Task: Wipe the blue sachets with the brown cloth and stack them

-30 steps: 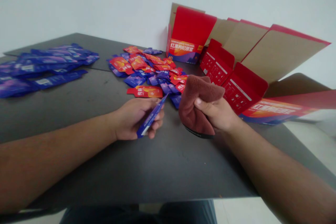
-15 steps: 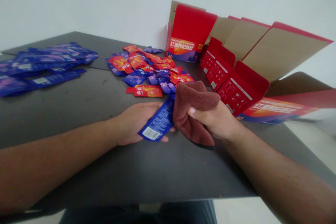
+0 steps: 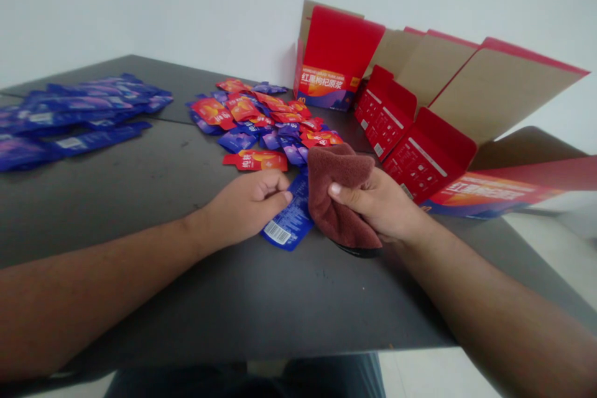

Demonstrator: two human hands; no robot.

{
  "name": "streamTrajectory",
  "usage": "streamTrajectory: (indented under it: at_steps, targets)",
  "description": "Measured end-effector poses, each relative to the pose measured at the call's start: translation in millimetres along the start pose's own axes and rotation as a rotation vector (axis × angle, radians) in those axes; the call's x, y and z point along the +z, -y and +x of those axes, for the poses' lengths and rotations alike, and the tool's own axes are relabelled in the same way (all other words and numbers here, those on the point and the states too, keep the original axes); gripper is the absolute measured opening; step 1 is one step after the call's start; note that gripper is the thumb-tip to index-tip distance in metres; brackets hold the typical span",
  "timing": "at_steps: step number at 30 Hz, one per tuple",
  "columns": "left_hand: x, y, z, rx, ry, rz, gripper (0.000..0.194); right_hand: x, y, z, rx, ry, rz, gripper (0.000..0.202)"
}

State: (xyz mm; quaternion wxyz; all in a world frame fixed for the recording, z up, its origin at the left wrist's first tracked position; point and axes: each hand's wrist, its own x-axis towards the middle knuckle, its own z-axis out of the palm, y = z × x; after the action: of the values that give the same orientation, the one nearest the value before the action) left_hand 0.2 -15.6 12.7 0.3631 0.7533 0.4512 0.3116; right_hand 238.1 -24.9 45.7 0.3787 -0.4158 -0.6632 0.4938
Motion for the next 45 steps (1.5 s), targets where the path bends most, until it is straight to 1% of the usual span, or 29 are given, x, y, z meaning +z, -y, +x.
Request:
streamTrajectory:
  at_steps: [2,4,7,9,12,14,15,17,20,22,24,25,26,27,29,31,32,33,34,35,36,37,38,39,40,42,43,44,45]
  targets:
    - [0.8,2,1,-0.033,0.002,-0.059,0.019,0,2,0,-0.015,0.002,-0.005,0.042]
    - [1.8,3,3,-0.069,-0.029,-0.106,0.018,-1,5,0,-0.046,-0.02,-0.03,0.04]
    - [4.7,7,4,-0.119,-0.09,-0.189,0.018,-6,11,0,-0.102,-0.086,-0.176,0.033]
    - [7.4,9,5,-0.148,-0.117,-0.266,0.018,-10,16,-1,-0.13,-0.136,-0.336,0.031]
    - [10.7,12,4,-0.18,-0.134,-0.327,0.018,-11,19,-2,-0.177,-0.2,-0.7,0.026]
    - [11.4,12,3,-0.182,-0.114,-0.318,0.017,-10,18,-2,-0.218,-0.214,-0.957,0.023]
    - [11.3,12,2,-0.177,-0.098,-0.307,0.016,-8,16,-2,-0.236,-0.214,-1.049,0.021]
    - [10.5,10,1,-0.165,-0.068,-0.279,0.015,-4,12,-1,-0.264,-0.191,-1.153,0.017]
    - [8.8,9,0,-0.156,-0.057,-0.254,0.015,6,9,-4,-0.283,-0.087,-1.208,0.014]
    - [8.2,9,1,-0.158,-0.08,-0.262,0.016,13,9,-8,-0.309,0.023,-1.207,0.012]
    - [8.3,9,2,-0.165,-0.108,-0.288,0.017,18,11,-12,-0.367,0.185,-1.203,0.013]
    - [8.6,10,3,-0.171,-0.112,-0.305,0.016,18,12,-13,-0.385,0.228,-1.207,0.014]
    - [9.1,10,3,-0.175,-0.106,-0.326,0.015,17,12,-13,-0.389,0.228,-1.216,0.015]
    - [9.7,11,3,-0.181,-0.091,-0.355,0.014,14,12,-13,-0.374,0.184,-1.23,0.015]
    - [10.9,12,3,-0.193,-0.055,-0.417,0.014,8,10,-9,-0.31,0.006,-1.257,0.014]
    - [11.5,13,3,-0.201,-0.029,-0.45,0.015,4,8,-6,-0.269,-0.094,-1.267,0.015]
    - [11.5,13,3,-0.202,-0.026,-0.451,0.016,4,7,-5,-0.269,-0.1,-1.259,0.016]
    - [11.2,13,3,-0.199,-0.03,-0.444,0.015,5,7,-6,-0.273,-0.08,-1.241,0.015]
    - [10.7,14,3,-0.192,-0.039,-0.431,0.015,8,7,-7,-0.291,-0.028,-1.22,0.014]
    - [10.1,14,3,-0.183,-0.052,-0.417,0.015,12,8,-9,-0.322,0.053,-1.198,0.012]
    - [9.6,14,3,-0.173,-0.069,-0.403,0.016,15,9,-11,-0.351,0.165,-1.187,0.012]
    - [9.2,14,3,-0.165,-0.083,-0.392,0.017,18,10,-13,-0.372,0.242,-1.19,0.015]
    - [9.0,14,3,-0.16,-0.09,-0.386,0.018,18,11,-13,-0.379,0.273,-1.194,0.016]
    - [9.0,14,3,-0.164,-0.088,-0.389,0.017,18,11,-13,-0.371,0.254,-1.204,0.016]
    - [9.2,13,3,-0.175,-0.079,-0.403,0.016,15,11,-12,-0.346,0.202,-1.216,0.015]
    - [9.7,11,3,-0.204,-0.056,-0.443,0.013,9,10,-9,-0.295,0.039,-1.25,0.015]
    - [9.7,10,3,-0.213,-0.05,-0.447,0.013,7,10,-8,-0.281,0.001,-1.257,0.015]
    - [9.6,10,3,-0.215,-0.05,-0.431,0.013,7,9,-7,-0.278,-0.012,-1.257,0.016]
    - [9.3,9,3,-0.209,-0.056,-0.397,0.014,8,8,-8,-0.291,0.02,-1.248,0.016]
